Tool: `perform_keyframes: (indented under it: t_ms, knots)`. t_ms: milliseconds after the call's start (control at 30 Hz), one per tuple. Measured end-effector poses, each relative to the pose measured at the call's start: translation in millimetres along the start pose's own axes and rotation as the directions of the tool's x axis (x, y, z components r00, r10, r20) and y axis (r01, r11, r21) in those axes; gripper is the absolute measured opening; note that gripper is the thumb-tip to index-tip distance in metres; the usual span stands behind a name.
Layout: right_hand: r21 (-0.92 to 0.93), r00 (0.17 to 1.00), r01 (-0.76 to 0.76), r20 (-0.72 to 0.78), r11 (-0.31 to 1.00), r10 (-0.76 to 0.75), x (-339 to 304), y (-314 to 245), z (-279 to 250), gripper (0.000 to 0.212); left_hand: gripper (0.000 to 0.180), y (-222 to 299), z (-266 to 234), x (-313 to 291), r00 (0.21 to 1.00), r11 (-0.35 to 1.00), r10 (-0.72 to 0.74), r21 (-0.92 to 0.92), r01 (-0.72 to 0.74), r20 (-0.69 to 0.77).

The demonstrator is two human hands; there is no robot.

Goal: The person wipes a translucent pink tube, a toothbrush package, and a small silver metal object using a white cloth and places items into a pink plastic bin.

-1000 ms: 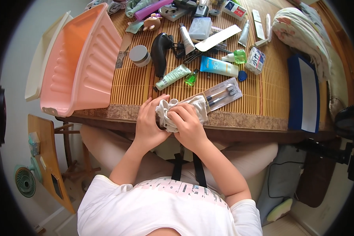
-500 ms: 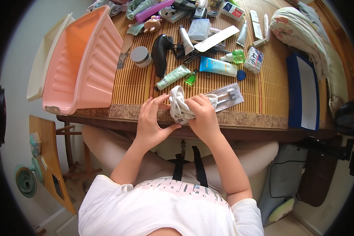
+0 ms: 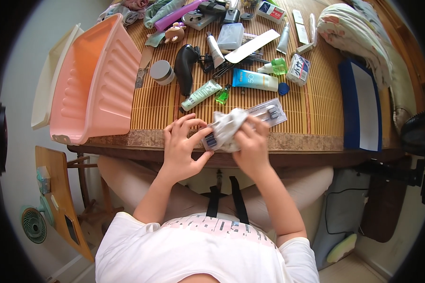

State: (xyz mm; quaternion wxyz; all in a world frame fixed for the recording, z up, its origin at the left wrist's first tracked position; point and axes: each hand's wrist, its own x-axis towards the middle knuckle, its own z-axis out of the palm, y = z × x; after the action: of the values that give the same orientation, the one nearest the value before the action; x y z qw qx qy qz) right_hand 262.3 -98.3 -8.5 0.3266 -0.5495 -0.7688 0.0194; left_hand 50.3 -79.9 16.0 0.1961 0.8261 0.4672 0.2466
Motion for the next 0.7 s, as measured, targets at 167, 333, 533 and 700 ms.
perform_keyframes:
  t_ms: [167,333,533,700]
  knots:
    - [-0.017,0.99,-0.136,-0.044,0.991,0.135,0,8,-2,0.035,0.043,-5,16,-3,0.987,0.998,0.018,0.065,-0.008,-0.159]
    - [-0.042,0.947,-0.255,-0.214,0.966,0.24,4,46,-20,0.027,0.04,-4,18,-3,0.985,0.994,0.05,0.109,-0.032,-0.165]
    - [0.051,0.995,-0.086,0.059,0.995,0.083,7,12,-16,0.039,0.039,-8,10,-4,0.993,0.993,0.072,0.104,-0.062,-0.097]
    - [-0.133,0.991,-0.067,0.109,0.989,0.082,20,22,-45,0.039,0.037,-12,-4,-5,0.992,0.992,0.1,0.086,-0.094,-0.071]
